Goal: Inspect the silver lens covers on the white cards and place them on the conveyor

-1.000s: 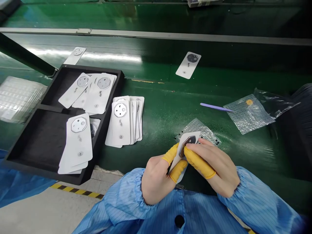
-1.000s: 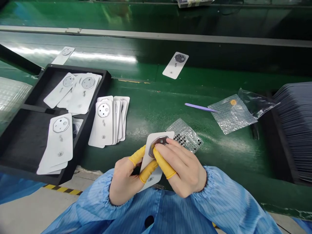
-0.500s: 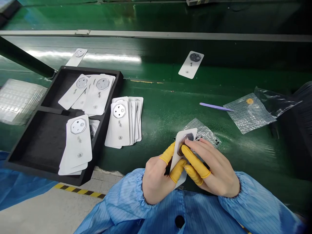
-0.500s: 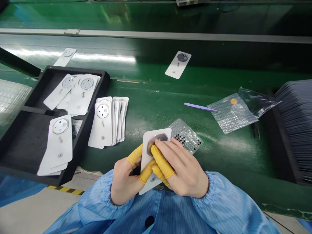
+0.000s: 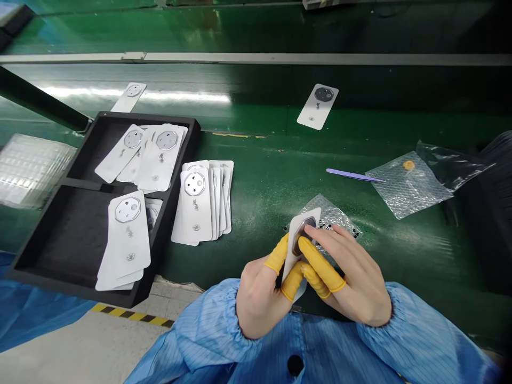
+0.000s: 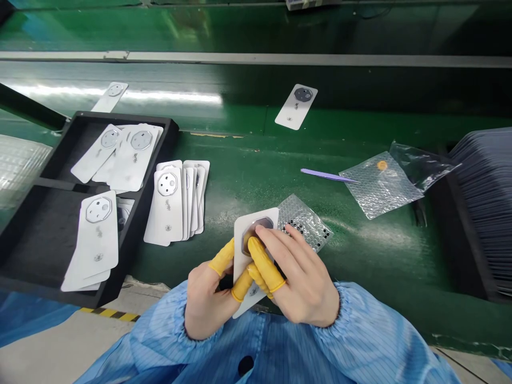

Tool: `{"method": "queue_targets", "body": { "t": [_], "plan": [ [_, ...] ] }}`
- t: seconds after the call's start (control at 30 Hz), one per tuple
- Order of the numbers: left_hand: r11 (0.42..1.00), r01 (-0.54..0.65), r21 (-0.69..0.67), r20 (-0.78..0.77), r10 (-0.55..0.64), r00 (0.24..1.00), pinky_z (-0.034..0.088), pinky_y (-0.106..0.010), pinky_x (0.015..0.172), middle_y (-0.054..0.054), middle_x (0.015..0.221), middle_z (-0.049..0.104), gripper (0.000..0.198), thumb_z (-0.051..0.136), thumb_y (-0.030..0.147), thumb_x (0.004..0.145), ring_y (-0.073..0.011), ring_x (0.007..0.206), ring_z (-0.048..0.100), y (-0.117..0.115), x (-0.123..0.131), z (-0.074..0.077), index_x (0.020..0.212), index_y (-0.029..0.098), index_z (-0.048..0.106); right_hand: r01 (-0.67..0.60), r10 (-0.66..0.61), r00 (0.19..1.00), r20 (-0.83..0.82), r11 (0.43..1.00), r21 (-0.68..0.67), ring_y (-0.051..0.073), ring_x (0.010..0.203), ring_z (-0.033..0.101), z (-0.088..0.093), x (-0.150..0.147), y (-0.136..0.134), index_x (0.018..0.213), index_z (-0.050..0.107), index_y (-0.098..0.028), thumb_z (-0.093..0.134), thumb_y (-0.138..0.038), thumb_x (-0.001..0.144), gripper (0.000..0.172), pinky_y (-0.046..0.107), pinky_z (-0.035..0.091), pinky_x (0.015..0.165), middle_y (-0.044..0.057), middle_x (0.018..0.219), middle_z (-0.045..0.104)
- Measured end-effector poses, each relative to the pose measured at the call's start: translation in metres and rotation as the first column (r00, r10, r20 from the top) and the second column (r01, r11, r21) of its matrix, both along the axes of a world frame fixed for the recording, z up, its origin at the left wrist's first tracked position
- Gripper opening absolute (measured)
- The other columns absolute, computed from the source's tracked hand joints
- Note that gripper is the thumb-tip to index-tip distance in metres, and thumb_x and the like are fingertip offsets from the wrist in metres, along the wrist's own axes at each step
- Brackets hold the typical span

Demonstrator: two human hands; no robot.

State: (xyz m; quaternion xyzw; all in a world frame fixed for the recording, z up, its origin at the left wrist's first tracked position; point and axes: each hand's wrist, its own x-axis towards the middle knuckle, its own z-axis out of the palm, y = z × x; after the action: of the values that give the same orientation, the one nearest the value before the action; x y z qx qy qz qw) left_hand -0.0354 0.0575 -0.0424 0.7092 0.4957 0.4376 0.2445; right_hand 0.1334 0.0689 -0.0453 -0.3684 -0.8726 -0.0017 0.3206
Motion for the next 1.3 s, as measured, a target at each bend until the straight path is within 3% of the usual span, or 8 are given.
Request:
{"method": "queue_targets", "body": {
  "t": [0.17,0.3,0.5,0.77,0.9,1.0,1.13,1.3],
  "plan": [
    [0.995,-0.071,0.071,-0.049,0.074,0.996,0.044,-0.021,0.04,0.001,0.053,0.062,0.004,0.061,0.014,0.079,-0.0109,0.04,0.052,0.002,0.003,-0.004,0.08,0.017,0.06,0.0,-0.004,1.0,-0.03,0.993,-0.12,0.036,0.13,0.042,-0.007,-0.012,-0.005,0.134,0.041,0.002,0.048,-0.01,0.085,0.05,0.055,0.046,0.099,0.03,0.136,0.044],
    [0.983,-0.011,-0.184,0.117,0.033,0.993,0.047,-0.02,0.044,0.0,0.054,0.064,0.006,0.064,0.013,0.075,-0.0118,0.043,0.058,0.008,0.006,-0.015,0.074,0.017,0.059,-0.04,-0.016,0.981,-0.193,0.958,-0.285,0.033,0.129,0.042,-0.023,-0.011,-0.003,0.143,0.034,-0.009,0.048,-0.015,0.088,0.056,0.053,0.047,0.098,0.023,0.14,0.041],
    [0.794,0.388,-0.469,0.742,0.116,0.66,0.057,-0.025,0.067,-0.006,0.096,0.073,0.033,0.063,0.022,0.085,-0.0165,0.077,0.071,0.021,0.006,-0.019,0.116,0.02,0.052,0.112,-0.365,0.819,-0.442,0.858,-0.501,0.03,0.134,0.041,-0.032,-0.004,0.004,0.141,0.037,-0.031,0.056,-0.021,0.088,0.057,0.053,0.045,0.105,0.007,0.148,0.037],
    [0.833,0.199,-0.515,0.658,0.236,0.715,0.054,-0.023,0.064,-0.009,0.088,0.074,0.029,0.063,0.037,0.085,-0.0178,0.075,0.069,0.032,-0.014,-0.013,0.099,0.011,0.066,-0.148,-0.199,0.861,-0.467,0.782,-0.605,0.02,0.097,0.069,-0.036,-0.014,0.007,0.138,0.04,-0.033,0.053,-0.023,0.091,0.05,0.033,0.063,0.08,0.004,0.113,0.068],
    [0.85,-0.035,-0.525,0.558,0.375,0.74,0.053,-0.024,0.057,-0.007,0.075,0.074,0.033,0.07,0.041,0.078,-0.0187,0.065,0.069,0.038,-0.057,-0.012,0.091,0.011,0.068,-0.128,-0.022,0.965,-0.26,0.829,-0.544,0.018,0.103,0.066,-0.026,-0.01,0.071,0.145,0.026,-0.031,0.045,-0.027,0.094,0.054,0.036,0.058,0.09,0.005,0.128,0.059],
    [0.849,-0.289,-0.441,0.394,0.473,0.788,0.054,-0.027,0.061,-0.008,0.08,0.074,0.043,0.07,0.047,0.075,-0.023,0.074,0.07,0.049,-0.104,-0.009,0.098,0.012,0.067,0.18,-0.133,0.981,0.144,0.902,-0.392,0.022,0.124,0.052,-0.02,0.0,0.161,0.145,0.027,-0.023,0.042,-0.035,0.094,0.054,0.038,0.047,0.104,0.009,0.139,0.048],
    [0.789,-0.451,-0.417,0.008,0.5,0.866,0.055,-0.039,0.07,-0.011,0.083,0.074,0.052,0.065,0.056,0.072,-0.0297,0.08,0.069,0.079,-0.153,-0.015,0.1,0.012,0.067,0.457,-0.353,0.872,0.338,0.834,-0.309,0.038,0.138,0.028,-0.016,0.034,0.271,0.141,0.033,-0.007,0.056,-0.036,0.087,0.066,0.054,0.031,0.111,0.023,0.149,0.03],
    [0.784,-0.604,-0.143,-0.303,0.547,0.781,0.045,-0.056,0.093,-0.018,0.105,0.069,0.047,0.07,0.042,0.069,-0.0384,0.102,0.062,0.109,-0.172,-0.041,0.104,0.011,0.066,0.588,-0.394,0.76,0.517,0.756,-0.288,0.027,0.118,0.053,-0.028,0.07,0.315,0.127,0.05,-0.017,0.058,-0.04,0.088,0.045,0.05,0.046,0.096,0.012,0.133,0.05]
  ]
}}
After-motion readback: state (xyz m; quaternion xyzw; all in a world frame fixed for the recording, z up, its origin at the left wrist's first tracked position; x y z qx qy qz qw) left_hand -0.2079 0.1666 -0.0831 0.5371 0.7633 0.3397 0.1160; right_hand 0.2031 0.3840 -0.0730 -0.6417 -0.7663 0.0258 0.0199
